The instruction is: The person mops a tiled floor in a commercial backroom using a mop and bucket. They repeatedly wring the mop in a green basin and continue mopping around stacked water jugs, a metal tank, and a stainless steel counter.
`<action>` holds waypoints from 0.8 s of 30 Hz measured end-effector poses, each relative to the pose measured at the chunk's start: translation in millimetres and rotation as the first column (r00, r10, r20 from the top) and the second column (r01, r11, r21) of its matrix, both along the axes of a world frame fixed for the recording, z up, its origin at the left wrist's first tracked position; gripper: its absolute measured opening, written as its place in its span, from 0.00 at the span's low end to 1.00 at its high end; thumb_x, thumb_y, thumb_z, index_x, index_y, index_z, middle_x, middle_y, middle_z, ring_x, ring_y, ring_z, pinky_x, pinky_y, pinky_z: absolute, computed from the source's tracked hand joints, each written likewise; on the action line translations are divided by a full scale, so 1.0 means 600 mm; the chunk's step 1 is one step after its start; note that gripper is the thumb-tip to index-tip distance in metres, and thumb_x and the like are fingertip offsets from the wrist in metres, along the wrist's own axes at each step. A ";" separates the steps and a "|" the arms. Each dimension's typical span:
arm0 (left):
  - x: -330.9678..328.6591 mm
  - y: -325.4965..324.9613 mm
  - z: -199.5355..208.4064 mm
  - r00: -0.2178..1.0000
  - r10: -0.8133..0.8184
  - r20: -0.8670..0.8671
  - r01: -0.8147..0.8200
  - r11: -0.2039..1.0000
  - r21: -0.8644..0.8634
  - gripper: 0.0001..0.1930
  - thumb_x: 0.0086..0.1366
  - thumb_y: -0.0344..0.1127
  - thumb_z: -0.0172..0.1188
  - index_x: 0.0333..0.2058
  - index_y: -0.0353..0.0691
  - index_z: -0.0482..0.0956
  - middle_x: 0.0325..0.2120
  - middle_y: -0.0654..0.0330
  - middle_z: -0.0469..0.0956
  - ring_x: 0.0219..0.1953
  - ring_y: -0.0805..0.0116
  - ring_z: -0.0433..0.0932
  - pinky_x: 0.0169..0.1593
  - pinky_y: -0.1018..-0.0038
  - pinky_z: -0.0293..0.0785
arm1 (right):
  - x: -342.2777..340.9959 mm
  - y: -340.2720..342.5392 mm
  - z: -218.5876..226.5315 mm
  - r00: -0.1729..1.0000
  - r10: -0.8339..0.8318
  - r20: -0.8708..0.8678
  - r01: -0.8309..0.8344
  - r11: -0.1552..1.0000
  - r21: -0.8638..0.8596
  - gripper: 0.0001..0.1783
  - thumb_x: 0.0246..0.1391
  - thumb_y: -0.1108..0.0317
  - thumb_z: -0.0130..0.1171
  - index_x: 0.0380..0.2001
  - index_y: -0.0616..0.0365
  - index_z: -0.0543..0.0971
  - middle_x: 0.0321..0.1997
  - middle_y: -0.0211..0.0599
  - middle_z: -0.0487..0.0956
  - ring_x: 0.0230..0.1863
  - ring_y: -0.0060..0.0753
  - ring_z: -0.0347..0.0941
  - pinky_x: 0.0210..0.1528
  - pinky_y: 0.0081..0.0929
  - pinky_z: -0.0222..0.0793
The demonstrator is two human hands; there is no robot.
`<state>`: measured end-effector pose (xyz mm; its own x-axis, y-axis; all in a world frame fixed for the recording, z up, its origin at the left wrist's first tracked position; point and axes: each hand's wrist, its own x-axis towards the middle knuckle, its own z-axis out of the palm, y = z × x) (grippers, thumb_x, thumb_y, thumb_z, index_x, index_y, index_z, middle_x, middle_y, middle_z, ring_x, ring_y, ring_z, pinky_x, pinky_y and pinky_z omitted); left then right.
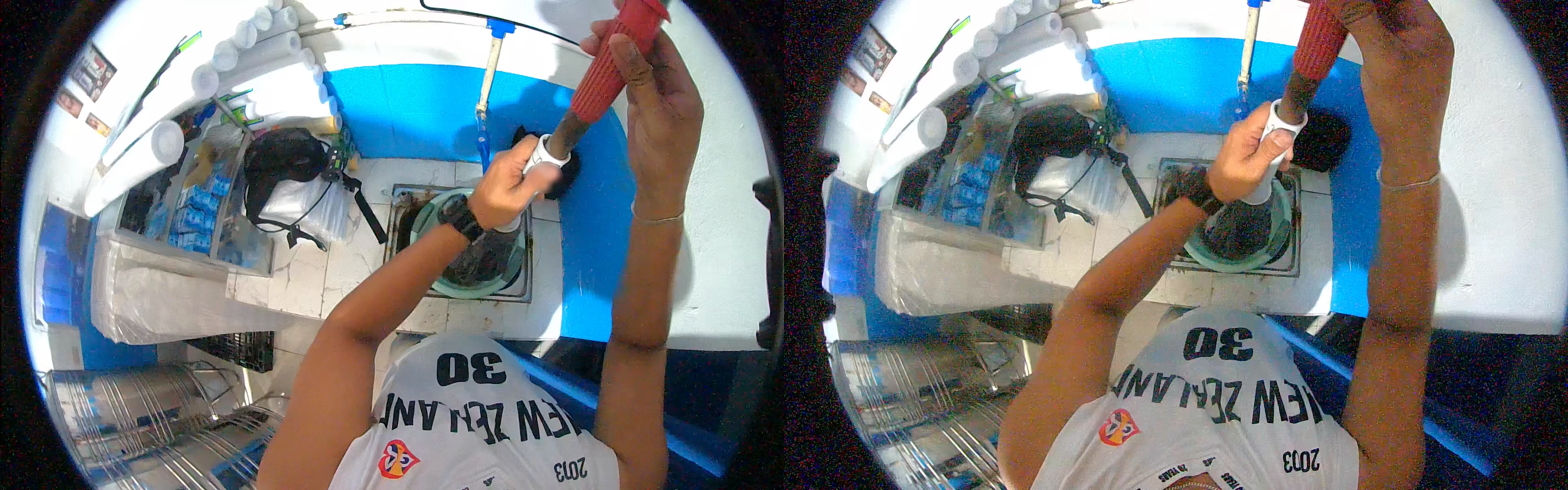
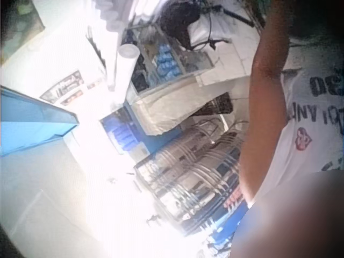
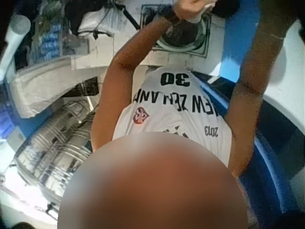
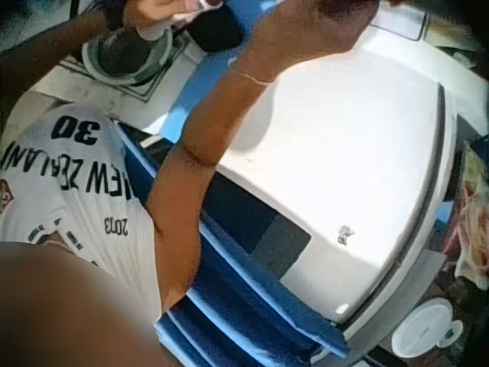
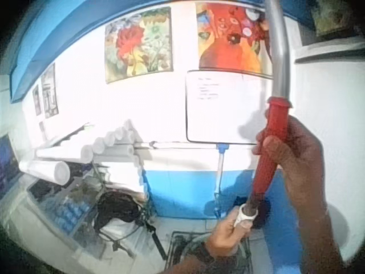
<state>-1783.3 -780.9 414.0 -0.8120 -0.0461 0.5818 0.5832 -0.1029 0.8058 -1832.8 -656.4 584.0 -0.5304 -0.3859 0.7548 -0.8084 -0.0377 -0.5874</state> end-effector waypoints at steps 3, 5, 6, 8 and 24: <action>-0.008 0.008 -0.007 0.999 0.040 -0.006 -0.038 0.981 0.189 0.17 0.76 0.48 0.52 0.46 0.38 0.74 0.23 0.64 0.73 0.24 0.76 0.71 0.29 0.76 0.69 | 0.003 -0.019 -0.041 0.988 0.022 0.151 -0.029 0.999 0.046 0.15 0.66 0.61 0.61 0.49 0.61 0.80 0.41 0.36 0.85 0.43 0.27 0.82 0.48 0.27 0.75; -0.012 -0.003 -0.018 0.997 0.069 0.032 -0.073 0.986 0.151 0.20 0.77 0.52 0.49 0.43 0.39 0.74 0.22 0.65 0.72 0.22 0.77 0.69 0.27 0.77 0.67 | -0.002 -0.020 -0.058 0.986 0.077 0.146 -0.104 0.977 0.184 0.18 0.66 0.62 0.62 0.53 0.61 0.78 0.44 0.36 0.84 0.47 0.28 0.81 0.51 0.28 0.75; -0.013 -0.004 -0.025 0.998 0.045 0.047 -0.052 0.986 0.157 0.20 0.77 0.53 0.49 0.42 0.39 0.74 0.21 0.66 0.72 0.22 0.77 0.69 0.27 0.77 0.67 | -0.007 -0.015 -0.058 0.973 0.128 0.193 -0.165 0.968 0.187 0.21 0.66 0.62 0.61 0.57 0.62 0.76 0.47 0.37 0.84 0.49 0.30 0.81 0.54 0.29 0.75; -0.023 -0.003 -0.031 0.998 -0.019 0.054 0.011 0.988 0.156 0.22 0.75 0.56 0.51 0.40 0.39 0.74 0.18 0.67 0.70 0.20 0.78 0.69 0.25 0.77 0.66 | -0.023 -0.002 -0.039 0.960 0.159 0.231 -0.181 0.980 0.079 0.26 0.66 0.61 0.61 0.62 0.64 0.73 0.49 0.39 0.83 0.50 0.32 0.81 0.56 0.30 0.76; -0.040 -0.018 0.002 0.993 -0.117 0.009 0.117 0.993 0.023 0.35 0.73 0.68 0.42 0.41 0.35 0.73 0.22 0.63 0.73 0.18 0.77 0.68 0.21 0.78 0.64 | -0.088 0.048 -0.128 0.881 0.337 0.333 -0.334 0.940 -0.068 0.27 0.67 0.60 0.59 0.62 0.67 0.72 0.53 0.47 0.83 0.60 0.44 0.78 0.67 0.41 0.70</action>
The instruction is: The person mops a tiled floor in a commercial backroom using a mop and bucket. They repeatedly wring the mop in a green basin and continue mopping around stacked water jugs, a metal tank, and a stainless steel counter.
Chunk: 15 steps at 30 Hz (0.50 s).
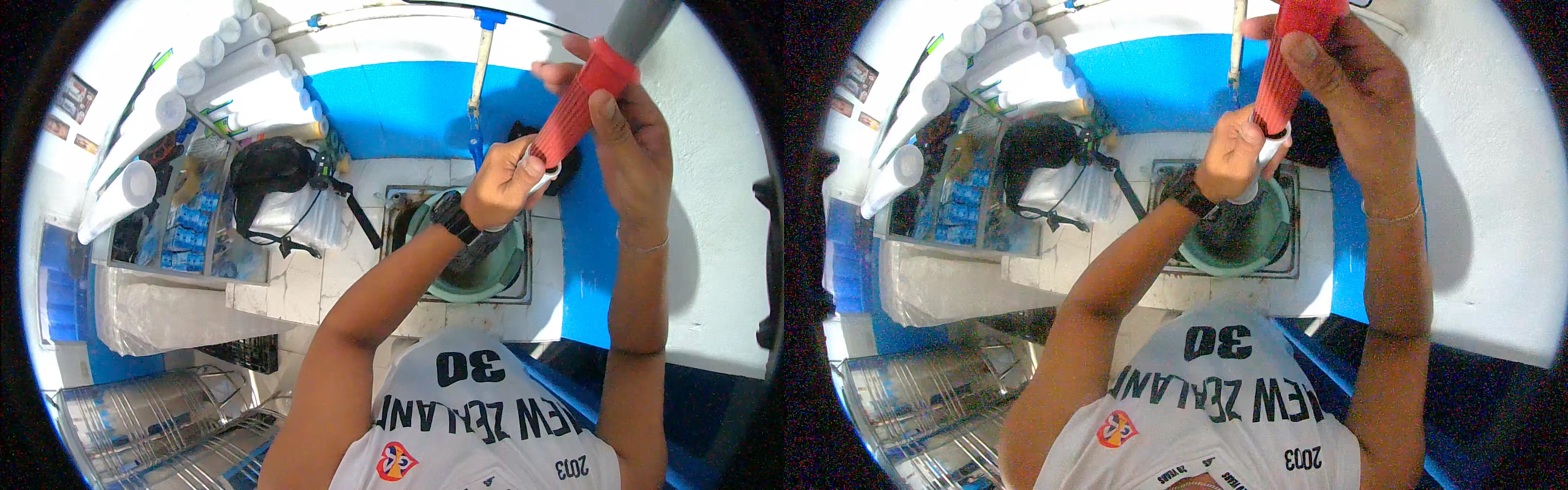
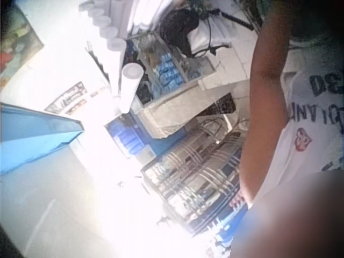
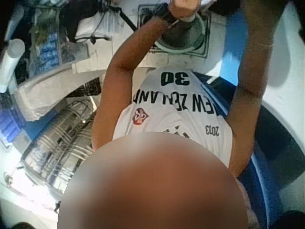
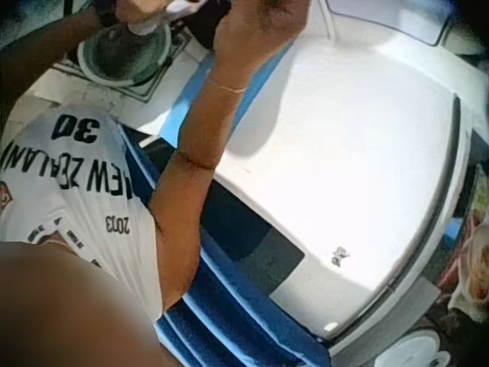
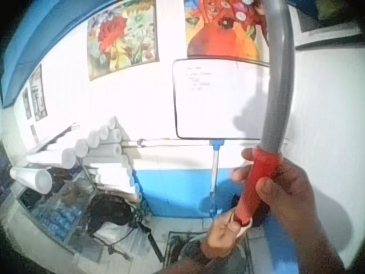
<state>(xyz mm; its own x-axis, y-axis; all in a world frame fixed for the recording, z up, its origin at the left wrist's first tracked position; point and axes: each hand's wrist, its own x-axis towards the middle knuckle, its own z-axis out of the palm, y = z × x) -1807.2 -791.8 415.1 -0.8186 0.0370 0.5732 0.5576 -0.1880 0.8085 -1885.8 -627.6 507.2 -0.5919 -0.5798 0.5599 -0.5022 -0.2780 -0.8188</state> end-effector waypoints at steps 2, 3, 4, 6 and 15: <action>0.002 0.000 0.002 1.000 -0.010 -0.020 0.010 1.000 0.019 0.34 0.73 0.68 0.42 0.40 0.35 0.73 0.21 0.64 0.72 0.18 0.77 0.68 0.21 0.78 0.64 | 0.017 -0.008 0.013 0.994 0.105 -0.045 -0.102 0.993 0.059 0.26 0.67 0.59 0.59 0.59 0.66 0.73 0.53 0.46 0.83 0.61 0.45 0.77 0.67 0.42 0.70; 0.004 0.000 0.003 1.000 -0.008 -0.019 0.009 0.999 0.034 0.34 0.73 0.68 0.42 0.40 0.35 0.73 0.21 0.64 0.72 0.18 0.77 0.68 0.22 0.78 0.63 | 0.029 -0.014 0.023 0.993 0.117 -0.001 -0.116 0.985 0.130 0.25 0.67 0.58 0.59 0.58 0.66 0.74 0.53 0.45 0.83 0.61 0.45 0.77 0.67 0.42 0.70; 0.003 0.001 0.005 1.000 0.018 -0.025 -0.017 0.999 0.037 0.34 0.73 0.68 0.42 0.40 0.36 0.73 0.20 0.64 0.71 0.18 0.78 0.68 0.21 0.78 0.63 | 0.038 -0.021 0.041 0.989 0.131 -0.067 -0.120 0.982 0.145 0.24 0.67 0.58 0.59 0.57 0.65 0.75 0.52 0.45 0.83 0.62 0.46 0.76 0.67 0.43 0.70; 0.000 0.006 0.011 0.998 0.059 -0.035 -0.057 0.997 0.047 0.34 0.73 0.69 0.42 0.40 0.36 0.72 0.19 0.65 0.71 0.18 0.78 0.67 0.21 0.78 0.62 | 0.046 -0.029 0.083 0.989 0.047 -0.142 0.002 0.947 0.321 0.23 0.66 0.58 0.59 0.55 0.64 0.76 0.52 0.44 0.83 0.64 0.47 0.74 0.66 0.44 0.70; 0.005 0.016 0.012 0.989 0.142 -0.032 -0.141 0.989 0.032 0.40 0.67 0.77 0.40 0.38 0.38 0.74 0.19 0.66 0.72 0.18 0.80 0.68 0.21 0.79 0.63 | 0.080 -0.040 0.068 0.993 -0.038 -0.115 0.057 0.984 0.166 0.19 0.63 0.62 0.64 0.54 0.61 0.81 0.51 0.35 0.85 0.49 0.23 0.78 0.55 0.27 0.74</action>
<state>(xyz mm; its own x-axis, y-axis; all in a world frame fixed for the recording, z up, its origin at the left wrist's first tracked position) -1804.5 -782.0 422.4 -0.7945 -0.0953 0.5997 0.6072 -0.1286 0.7841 -1838.0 -651.7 547.9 -0.5609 -0.6443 0.5199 -0.6016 -0.1141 -0.7906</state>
